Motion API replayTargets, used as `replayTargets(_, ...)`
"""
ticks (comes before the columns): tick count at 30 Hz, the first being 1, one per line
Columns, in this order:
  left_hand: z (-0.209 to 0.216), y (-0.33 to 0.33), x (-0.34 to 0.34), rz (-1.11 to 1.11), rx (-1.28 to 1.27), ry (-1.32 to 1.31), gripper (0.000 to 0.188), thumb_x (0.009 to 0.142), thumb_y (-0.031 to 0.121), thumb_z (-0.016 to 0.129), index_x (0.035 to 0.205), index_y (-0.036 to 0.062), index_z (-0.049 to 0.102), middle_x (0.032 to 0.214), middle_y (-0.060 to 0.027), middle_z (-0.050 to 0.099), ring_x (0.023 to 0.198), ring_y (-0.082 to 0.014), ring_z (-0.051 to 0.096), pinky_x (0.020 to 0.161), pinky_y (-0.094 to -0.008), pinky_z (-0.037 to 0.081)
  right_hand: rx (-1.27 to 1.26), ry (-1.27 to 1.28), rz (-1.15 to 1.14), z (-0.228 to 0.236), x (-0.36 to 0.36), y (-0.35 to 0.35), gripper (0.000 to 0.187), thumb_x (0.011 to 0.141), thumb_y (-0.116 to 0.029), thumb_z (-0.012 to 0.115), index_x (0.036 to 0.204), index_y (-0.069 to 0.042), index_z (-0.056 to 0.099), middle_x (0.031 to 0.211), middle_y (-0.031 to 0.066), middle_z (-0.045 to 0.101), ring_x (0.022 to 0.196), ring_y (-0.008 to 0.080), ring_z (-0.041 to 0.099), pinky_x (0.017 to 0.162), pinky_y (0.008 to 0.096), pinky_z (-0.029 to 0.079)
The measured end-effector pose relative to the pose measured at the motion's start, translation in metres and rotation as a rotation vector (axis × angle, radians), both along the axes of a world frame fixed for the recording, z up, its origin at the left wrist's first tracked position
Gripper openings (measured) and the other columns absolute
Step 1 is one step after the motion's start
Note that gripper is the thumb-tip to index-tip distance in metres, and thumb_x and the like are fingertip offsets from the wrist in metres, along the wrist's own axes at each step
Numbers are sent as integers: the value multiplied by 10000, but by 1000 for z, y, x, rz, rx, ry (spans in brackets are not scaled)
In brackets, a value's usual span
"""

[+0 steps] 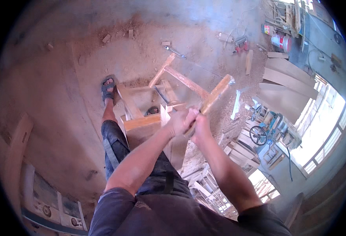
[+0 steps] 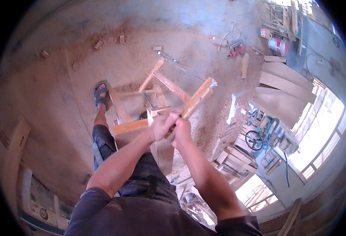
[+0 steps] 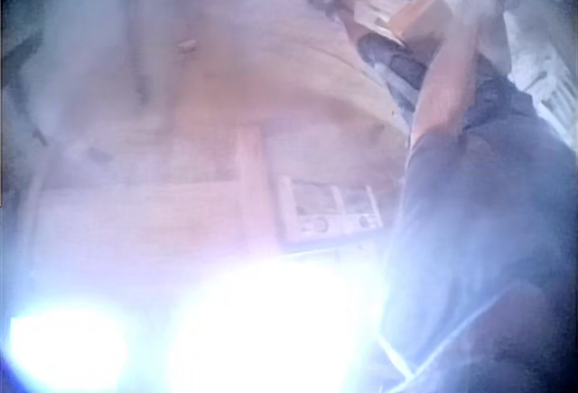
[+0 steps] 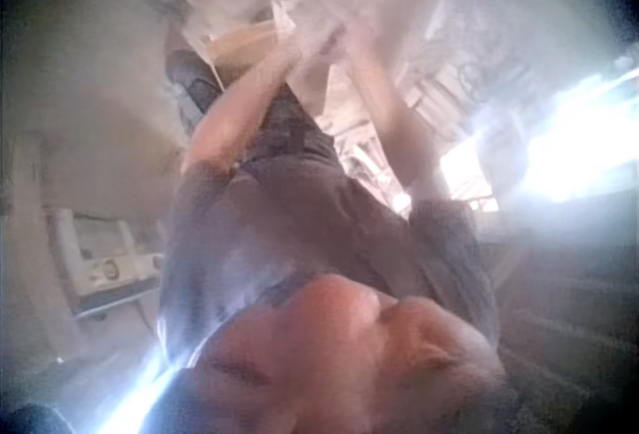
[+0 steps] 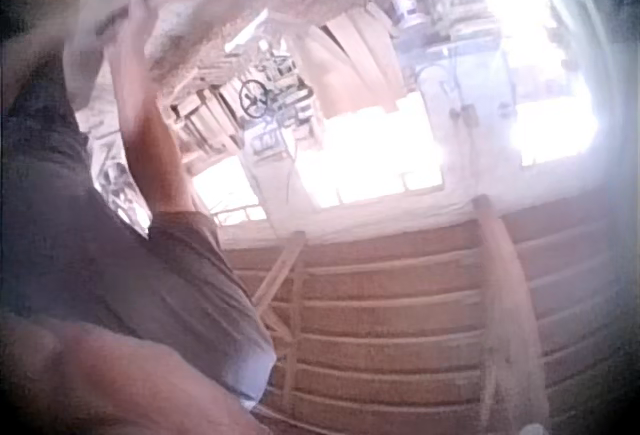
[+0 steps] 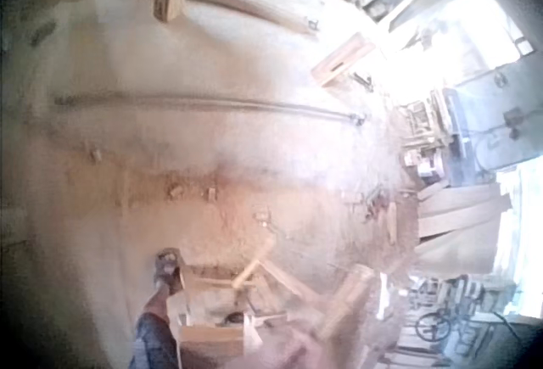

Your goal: The person uses a bow saw to cut a wooden plank resting on a workbench. They reposition the plank and continue sawing through different sections. After cutting, the person walks to a table, picks up a small wooden piece, and places it into a red plastic basket.

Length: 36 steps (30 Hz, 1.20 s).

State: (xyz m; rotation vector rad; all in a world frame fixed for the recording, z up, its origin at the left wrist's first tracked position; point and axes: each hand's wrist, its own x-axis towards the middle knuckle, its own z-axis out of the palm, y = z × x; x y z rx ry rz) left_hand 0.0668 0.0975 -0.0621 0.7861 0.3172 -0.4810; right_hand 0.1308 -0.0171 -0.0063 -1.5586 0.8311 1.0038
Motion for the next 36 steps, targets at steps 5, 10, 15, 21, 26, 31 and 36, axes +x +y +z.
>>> replayTargets(5, 115, -8, -18, 236, 182, -262, 751, 951, 661, 440, 1312, 9, 535, 973, -99, 650, 790, -194, 628, 730, -341, 518, -129, -73, 169, 160, -15, 32, 324, 959, -210, 554, 1220, -18, 561, 1088, 106, 624, 975, 197, 657, 840, 330, 544)
replayTargets(10, 36, -3, -13, 147, -111, 6, 709, 980, 621, 419, 1326, 15, 543, 867, -79, 619, 755, -181, 616, 689, -338, 509, -227, -72, 88, 62, -7, 32, 212, 916, -247, 610, 1005, -55, 596, 826, 46, 581, 693, 159, 583, 601, 321, 474)
replayTargets(15, 11, 8, 6, 133, -7, 89, 650, 980, 603, 459, 913, -8, 673, 709, -91, 630, 651, -140, 622, 602, -344, 511, -139, -27, -55, 22, 4, 45, 158, 894, -226, 623, 793, -110, 587, 617, 3, 515, 512, 134, 499, 463, 324, 404)
replayTargets(21, 89, -4, -4, 277, 356, -196, 559, 948, 491, 545, 1148, -28, 598, 721, -170, 625, 672, -327, 655, 645, -401, 519, 132, -193, -49, 97, -16, 12, 136, 873, -205, 641, 931, -84, 621, 892, 35, 626, 824, 135, 623, 714, 279, 515)
replayTargets(26, 167, 12, -42, 109, 389, -435, 488, 892, 340, 594, 1222, -17, 560, 987, -245, 649, 922, -459, 624, 839, -491, 490, 238, -243, -127, 161, -76, -8, 228, 859, -141, 679, 1043, -55, 575, 945, 55, 627, 878, 163, 634, 782, 290, 528)
replayTargets(31, 138, 74, -131, 195, 774, -608, 435, 860, 197, 648, 1251, 17, 585, 1145, -229, 645, 1106, -394, 607, 996, -465, 463, 265, -246, -133, 171, -83, -6, 154, 899, -135, 660, 834, -119, 521, 619, 19, 505, 537, 152, 525, 556, 344, 469)
replayTargets(36, 42, 159, -289, -222, 1269, 68, 360, 908, 226, 550, 1238, 92, 606, 1144, -228, 661, 1064, -428, 626, 915, -514, 506, 258, -110, -114, 178, 7, 46, 206, 917, -201, 639, 774, -155, 497, 568, -10, 458, 488, 153, 468, 511, 369, 416)
